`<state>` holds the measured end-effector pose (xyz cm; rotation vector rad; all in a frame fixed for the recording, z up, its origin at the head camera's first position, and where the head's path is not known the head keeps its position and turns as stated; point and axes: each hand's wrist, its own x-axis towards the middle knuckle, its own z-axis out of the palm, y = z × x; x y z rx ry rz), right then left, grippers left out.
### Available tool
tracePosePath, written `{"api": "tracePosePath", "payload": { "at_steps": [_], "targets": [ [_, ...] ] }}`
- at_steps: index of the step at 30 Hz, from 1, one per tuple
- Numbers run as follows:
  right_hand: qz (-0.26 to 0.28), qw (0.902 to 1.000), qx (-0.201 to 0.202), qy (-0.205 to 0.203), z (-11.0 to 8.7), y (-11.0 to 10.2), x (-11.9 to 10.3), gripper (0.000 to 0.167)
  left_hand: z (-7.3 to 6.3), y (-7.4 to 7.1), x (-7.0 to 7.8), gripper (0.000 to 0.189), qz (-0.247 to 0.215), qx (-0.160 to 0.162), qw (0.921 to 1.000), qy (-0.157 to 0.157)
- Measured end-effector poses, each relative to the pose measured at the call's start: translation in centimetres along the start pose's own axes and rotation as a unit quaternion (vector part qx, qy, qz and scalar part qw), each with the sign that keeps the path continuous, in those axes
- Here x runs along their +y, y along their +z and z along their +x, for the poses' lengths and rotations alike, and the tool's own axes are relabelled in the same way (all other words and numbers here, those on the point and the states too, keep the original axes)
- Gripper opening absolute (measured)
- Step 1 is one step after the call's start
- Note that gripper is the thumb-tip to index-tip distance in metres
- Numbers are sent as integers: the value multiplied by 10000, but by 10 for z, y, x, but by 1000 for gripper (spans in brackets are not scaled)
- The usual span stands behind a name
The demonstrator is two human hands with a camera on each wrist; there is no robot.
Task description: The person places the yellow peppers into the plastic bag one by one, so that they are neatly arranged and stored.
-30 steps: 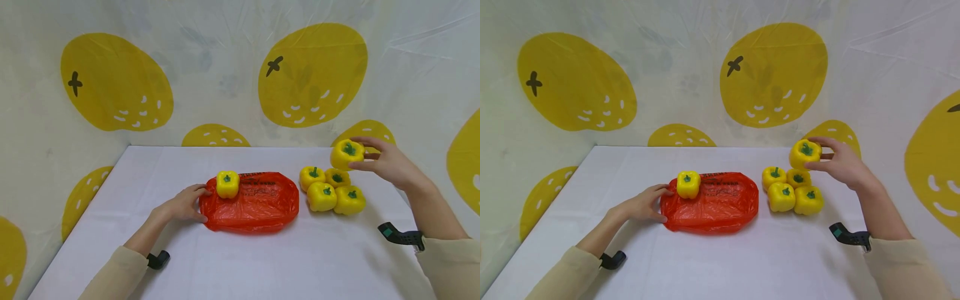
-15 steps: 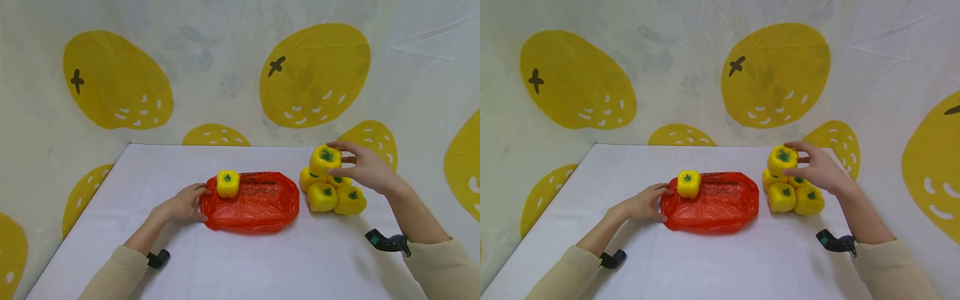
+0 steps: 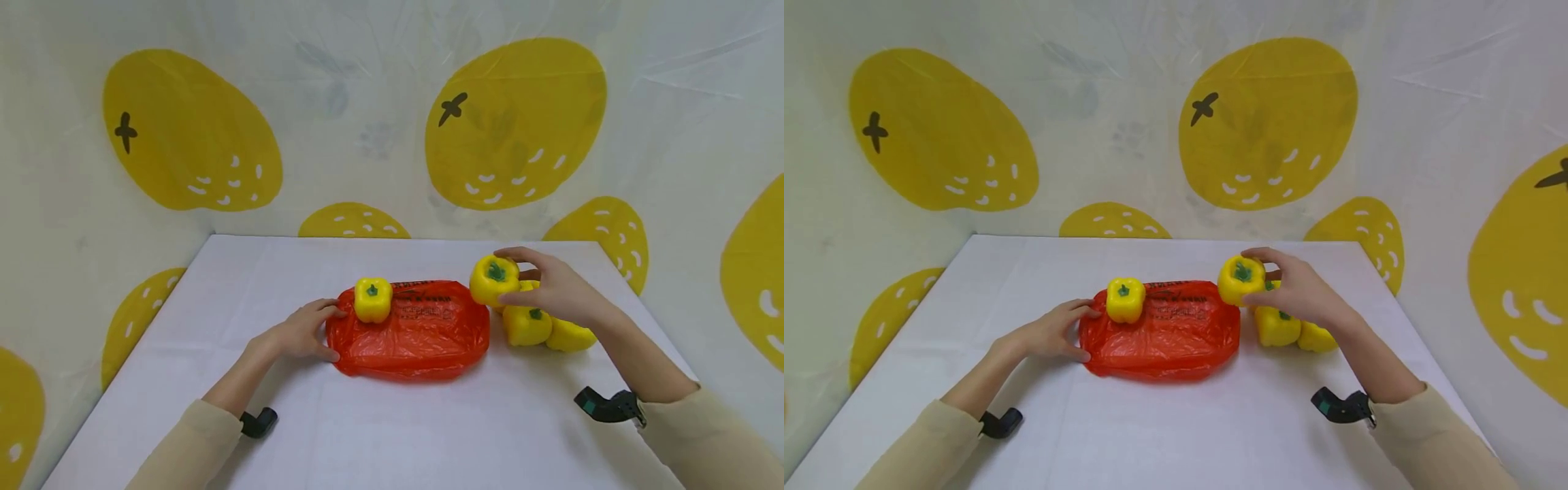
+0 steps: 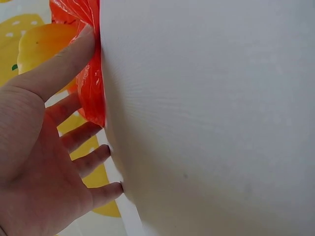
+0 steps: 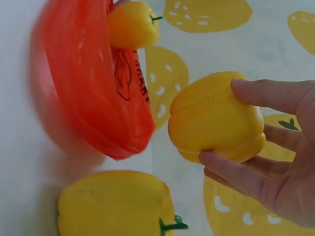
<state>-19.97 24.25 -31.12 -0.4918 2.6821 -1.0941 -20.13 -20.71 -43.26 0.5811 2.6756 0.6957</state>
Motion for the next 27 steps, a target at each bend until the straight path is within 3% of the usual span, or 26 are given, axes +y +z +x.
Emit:
{"api": "tracePosePath", "payload": {
  "at_steps": [27],
  "targets": [
    [557, 9978, -354, -34, 20, 69, -15, 73, 3, 2, 1, 74, -49, -25, 9998, -180]
  ]
}}
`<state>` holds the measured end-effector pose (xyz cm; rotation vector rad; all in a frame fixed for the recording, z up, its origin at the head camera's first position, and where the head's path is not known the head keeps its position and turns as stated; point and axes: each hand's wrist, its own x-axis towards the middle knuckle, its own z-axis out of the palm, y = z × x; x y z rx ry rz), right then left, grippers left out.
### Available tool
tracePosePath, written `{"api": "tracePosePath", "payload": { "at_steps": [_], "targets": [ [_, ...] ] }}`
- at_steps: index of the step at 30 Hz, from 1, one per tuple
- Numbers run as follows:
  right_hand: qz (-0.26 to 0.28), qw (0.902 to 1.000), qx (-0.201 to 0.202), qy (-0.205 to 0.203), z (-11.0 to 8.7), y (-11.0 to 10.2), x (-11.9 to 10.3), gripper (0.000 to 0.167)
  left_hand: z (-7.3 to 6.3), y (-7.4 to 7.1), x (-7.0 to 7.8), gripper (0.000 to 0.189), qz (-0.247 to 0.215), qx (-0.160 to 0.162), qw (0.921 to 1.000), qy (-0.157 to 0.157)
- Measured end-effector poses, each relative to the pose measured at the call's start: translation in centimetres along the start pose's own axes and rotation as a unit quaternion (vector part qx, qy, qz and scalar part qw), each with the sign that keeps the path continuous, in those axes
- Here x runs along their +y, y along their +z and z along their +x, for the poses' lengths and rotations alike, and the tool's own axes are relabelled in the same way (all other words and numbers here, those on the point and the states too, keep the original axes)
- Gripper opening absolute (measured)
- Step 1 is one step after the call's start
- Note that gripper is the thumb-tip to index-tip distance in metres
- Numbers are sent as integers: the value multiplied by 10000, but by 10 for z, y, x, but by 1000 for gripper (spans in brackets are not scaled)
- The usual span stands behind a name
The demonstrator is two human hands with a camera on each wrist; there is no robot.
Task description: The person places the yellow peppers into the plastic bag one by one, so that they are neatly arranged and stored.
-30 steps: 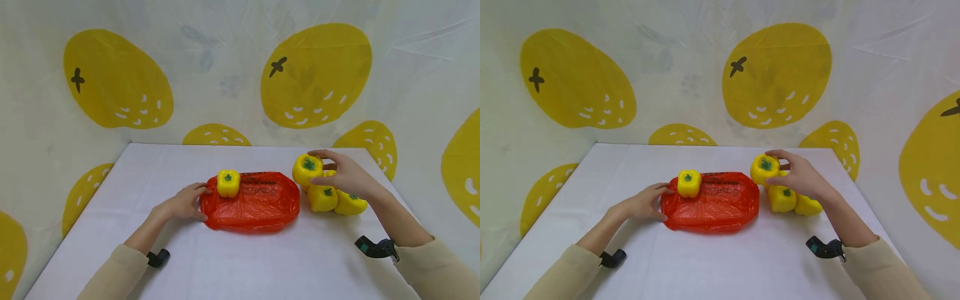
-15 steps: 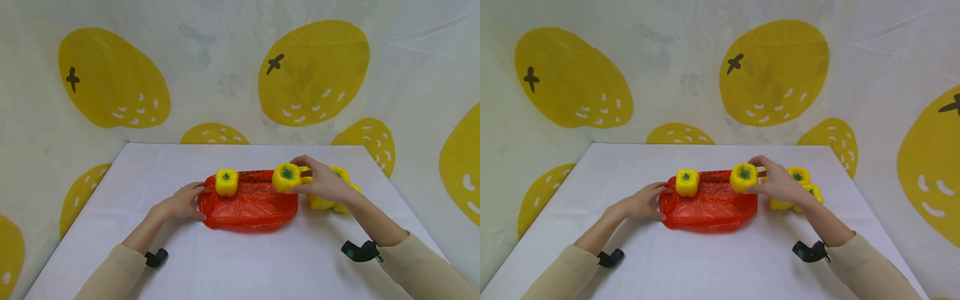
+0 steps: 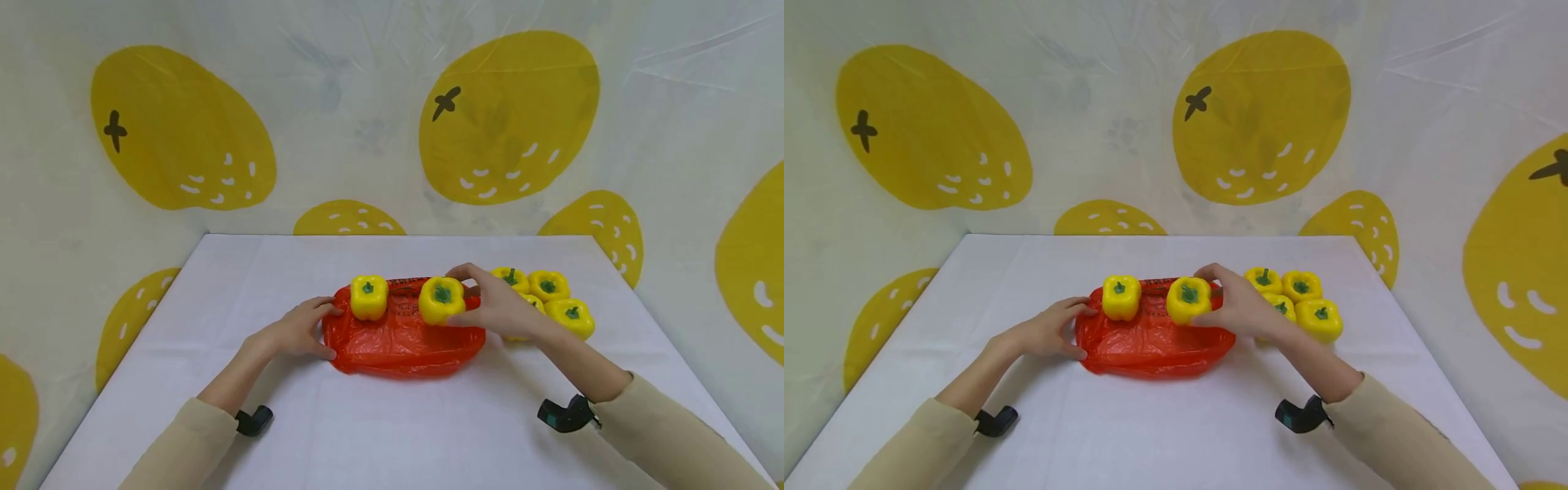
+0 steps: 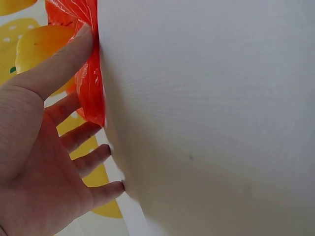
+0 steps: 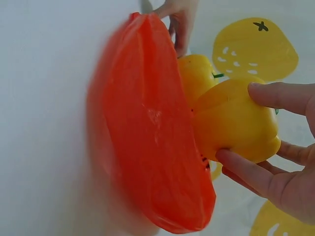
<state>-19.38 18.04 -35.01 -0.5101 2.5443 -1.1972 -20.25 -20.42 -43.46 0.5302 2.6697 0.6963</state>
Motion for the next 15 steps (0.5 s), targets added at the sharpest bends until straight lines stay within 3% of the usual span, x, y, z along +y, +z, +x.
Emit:
{"api": "tracePosePath", "payload": {
  "at_steps": [15],
  "targets": [
    [-105, 9996, -228, -104, 8, 37, -4, 73, 0, 0, 1, 74, 100, -16, 9999, 82]
  ]
}}
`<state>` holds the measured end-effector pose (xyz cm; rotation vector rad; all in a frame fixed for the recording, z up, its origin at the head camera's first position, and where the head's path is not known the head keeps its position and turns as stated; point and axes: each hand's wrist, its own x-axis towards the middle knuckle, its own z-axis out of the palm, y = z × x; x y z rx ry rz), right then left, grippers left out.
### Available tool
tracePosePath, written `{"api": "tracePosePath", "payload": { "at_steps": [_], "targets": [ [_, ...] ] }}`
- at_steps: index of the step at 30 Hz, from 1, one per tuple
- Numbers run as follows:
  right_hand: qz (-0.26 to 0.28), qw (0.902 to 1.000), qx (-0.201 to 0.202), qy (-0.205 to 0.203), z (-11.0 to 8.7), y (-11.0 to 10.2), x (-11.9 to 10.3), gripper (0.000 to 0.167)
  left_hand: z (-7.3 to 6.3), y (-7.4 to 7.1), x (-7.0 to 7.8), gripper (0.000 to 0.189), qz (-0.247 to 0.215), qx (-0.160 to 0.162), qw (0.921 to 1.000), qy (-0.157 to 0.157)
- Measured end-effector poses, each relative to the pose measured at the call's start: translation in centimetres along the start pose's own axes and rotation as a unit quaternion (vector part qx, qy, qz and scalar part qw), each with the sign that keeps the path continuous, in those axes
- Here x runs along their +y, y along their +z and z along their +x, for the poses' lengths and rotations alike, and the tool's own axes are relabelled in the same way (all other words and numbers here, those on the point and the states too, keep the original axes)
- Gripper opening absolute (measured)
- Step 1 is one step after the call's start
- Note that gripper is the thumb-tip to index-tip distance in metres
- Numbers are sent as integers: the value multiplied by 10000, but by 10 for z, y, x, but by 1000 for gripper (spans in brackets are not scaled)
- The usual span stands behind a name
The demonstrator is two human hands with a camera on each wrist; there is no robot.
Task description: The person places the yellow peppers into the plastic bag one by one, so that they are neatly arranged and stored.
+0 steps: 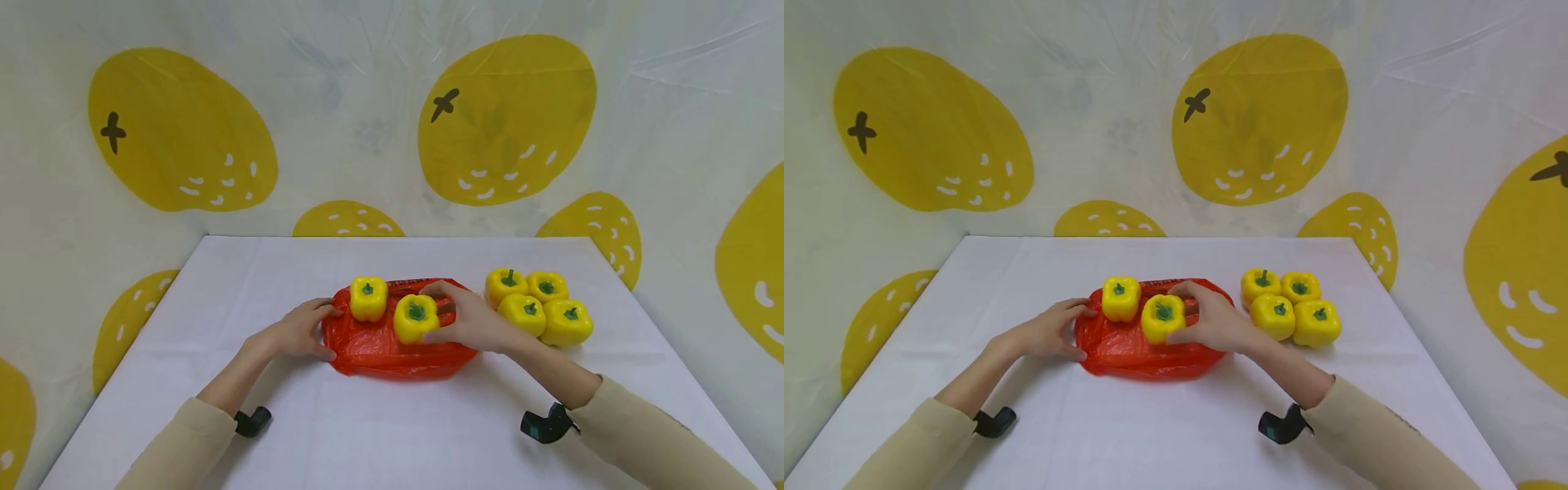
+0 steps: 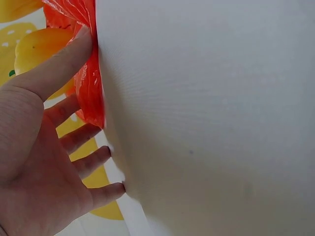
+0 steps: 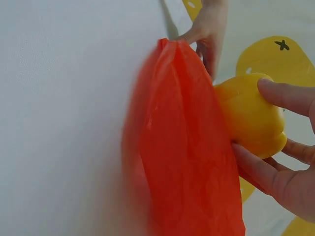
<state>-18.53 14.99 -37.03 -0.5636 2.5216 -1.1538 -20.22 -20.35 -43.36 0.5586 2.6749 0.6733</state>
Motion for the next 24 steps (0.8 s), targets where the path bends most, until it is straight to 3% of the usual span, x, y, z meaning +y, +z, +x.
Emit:
{"api": "tracePosePath", "payload": {
  "at_steps": [6, 15, 24],
  "targets": [
    [171, 9998, -23, -59, 4, 13, -4, 77, -1, 0, 1, 74, -13, 22, 10000, -33],
    [228, 9994, -26, -245, 10, 30, -9, 69, -1, 0, 1, 73, 36, 23, 9999, 109],
    [329, 9987, -191, -335, 17, 48, -12, 68, -1, 0, 1, 73, 51, 47, 10000, 48]
  ]
}}
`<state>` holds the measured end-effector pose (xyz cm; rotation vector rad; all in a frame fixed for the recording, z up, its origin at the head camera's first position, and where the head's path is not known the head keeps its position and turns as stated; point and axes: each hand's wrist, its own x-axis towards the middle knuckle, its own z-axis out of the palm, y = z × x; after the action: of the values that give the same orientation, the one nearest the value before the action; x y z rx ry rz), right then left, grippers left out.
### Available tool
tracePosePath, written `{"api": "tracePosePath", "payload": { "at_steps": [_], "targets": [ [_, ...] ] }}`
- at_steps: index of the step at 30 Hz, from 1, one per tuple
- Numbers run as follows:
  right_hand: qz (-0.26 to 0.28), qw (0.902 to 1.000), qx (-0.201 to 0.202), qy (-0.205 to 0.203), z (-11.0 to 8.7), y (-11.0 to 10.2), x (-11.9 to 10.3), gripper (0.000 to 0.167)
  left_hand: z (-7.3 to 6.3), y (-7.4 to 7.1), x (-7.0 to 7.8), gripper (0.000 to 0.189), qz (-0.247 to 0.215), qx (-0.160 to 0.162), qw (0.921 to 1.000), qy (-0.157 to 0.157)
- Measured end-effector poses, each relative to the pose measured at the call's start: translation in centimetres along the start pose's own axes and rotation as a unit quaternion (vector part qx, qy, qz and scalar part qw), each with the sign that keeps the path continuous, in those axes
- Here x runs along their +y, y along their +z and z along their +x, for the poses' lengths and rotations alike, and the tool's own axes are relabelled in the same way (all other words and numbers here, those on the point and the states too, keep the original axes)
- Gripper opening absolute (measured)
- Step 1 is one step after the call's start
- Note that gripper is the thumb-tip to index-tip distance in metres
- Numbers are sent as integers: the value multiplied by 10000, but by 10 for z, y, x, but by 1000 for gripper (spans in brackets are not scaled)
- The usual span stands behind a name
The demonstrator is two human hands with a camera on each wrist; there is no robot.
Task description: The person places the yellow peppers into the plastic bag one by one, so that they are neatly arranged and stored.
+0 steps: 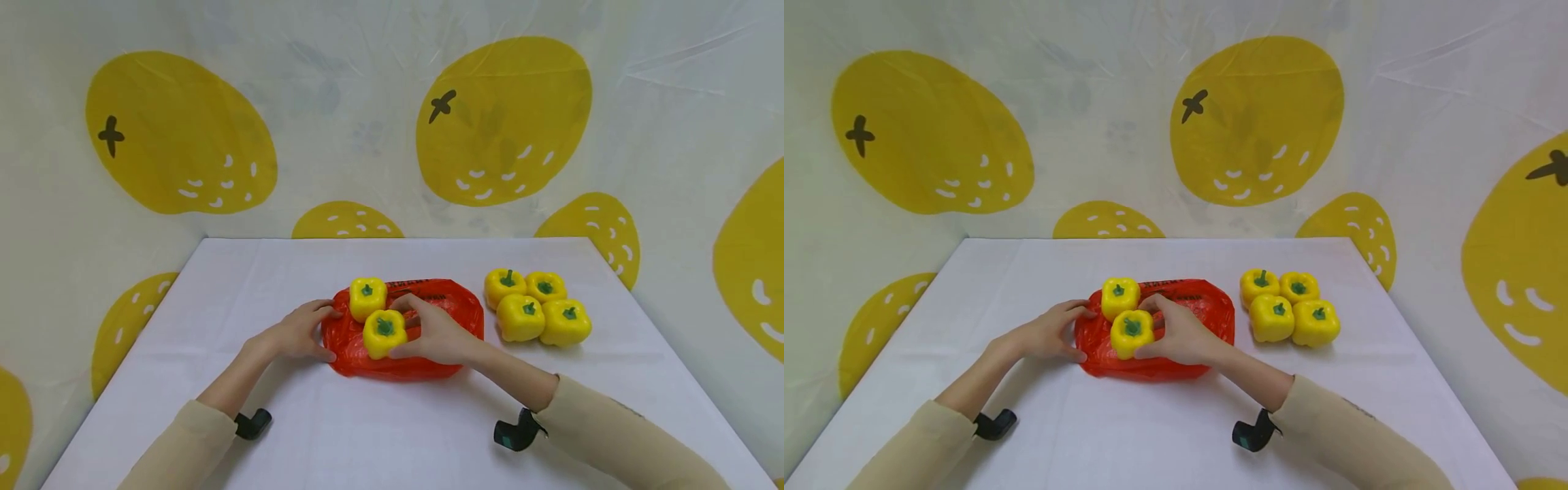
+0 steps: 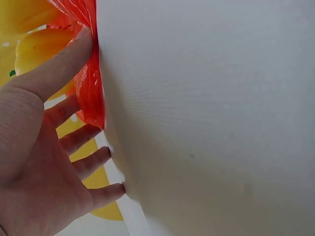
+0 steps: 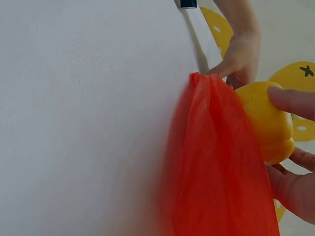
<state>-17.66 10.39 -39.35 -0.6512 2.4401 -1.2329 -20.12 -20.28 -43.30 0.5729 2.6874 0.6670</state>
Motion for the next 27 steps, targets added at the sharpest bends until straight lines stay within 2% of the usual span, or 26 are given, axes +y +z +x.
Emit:
{"api": "tracePosePath", "payload": {
  "at_steps": [15, 19, 27],
  "targets": [
    [35, 10000, 87, -4, 8, 19, -1, 69, -1, -2, 2, 74, -11, 7, 10000, 46],
    [-23, 9999, 147, -50, 10, 23, 1, 71, 0, -2, 1, 73, -9, 5, 10000, 99],
    [-245, 9995, 174, -15, 15, 31, 1, 71, 2, 1, -2, 73, -81, -28, 10000, 16]
  ]
}}
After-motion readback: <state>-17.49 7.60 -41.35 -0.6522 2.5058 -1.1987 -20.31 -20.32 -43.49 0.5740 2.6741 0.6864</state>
